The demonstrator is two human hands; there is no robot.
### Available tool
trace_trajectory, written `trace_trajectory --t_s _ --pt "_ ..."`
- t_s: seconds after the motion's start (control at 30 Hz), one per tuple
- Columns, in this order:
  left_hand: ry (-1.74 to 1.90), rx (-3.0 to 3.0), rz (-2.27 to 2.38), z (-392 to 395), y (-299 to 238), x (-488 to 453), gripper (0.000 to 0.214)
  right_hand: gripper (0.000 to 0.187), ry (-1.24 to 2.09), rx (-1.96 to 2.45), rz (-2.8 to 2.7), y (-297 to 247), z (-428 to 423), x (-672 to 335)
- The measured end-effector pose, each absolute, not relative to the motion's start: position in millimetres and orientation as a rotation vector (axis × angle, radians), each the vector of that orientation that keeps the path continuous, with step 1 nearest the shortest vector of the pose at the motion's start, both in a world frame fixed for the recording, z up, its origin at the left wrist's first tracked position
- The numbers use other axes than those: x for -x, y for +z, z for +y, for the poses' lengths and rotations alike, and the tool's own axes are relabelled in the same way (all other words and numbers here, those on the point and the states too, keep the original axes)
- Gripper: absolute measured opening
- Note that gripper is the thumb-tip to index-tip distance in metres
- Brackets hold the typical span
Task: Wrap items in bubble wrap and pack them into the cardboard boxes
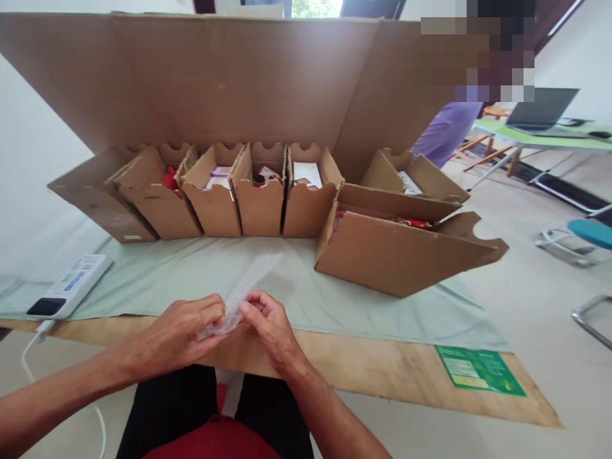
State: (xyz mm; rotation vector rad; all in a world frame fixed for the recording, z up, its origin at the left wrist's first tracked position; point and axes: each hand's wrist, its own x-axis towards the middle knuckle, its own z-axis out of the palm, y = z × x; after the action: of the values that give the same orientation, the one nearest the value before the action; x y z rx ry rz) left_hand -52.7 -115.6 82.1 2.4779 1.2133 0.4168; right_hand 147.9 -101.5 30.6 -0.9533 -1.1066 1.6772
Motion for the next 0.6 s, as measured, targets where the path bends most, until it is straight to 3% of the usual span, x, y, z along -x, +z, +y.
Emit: trace_trajectory --t_s 0.17,0.37,0.6 --pt "0.412 -2.196 1.206 -109.9 82.1 40.0 0.012 0.028 1.592 1.025 -0.968 17.3 -107.4 -163.7" --pt "0.555 -1.587 1.231 -85.8 83.1 53.8 0.029 0.032 1.48 1.031 -0.729 15.4 -128.3 -182.2" --pt "0.577 -1.473 1.183 -43.8 76.6 52.0 0.029 0.036 1.405 1.1 -0.573 12.9 -170.4 -180.3"
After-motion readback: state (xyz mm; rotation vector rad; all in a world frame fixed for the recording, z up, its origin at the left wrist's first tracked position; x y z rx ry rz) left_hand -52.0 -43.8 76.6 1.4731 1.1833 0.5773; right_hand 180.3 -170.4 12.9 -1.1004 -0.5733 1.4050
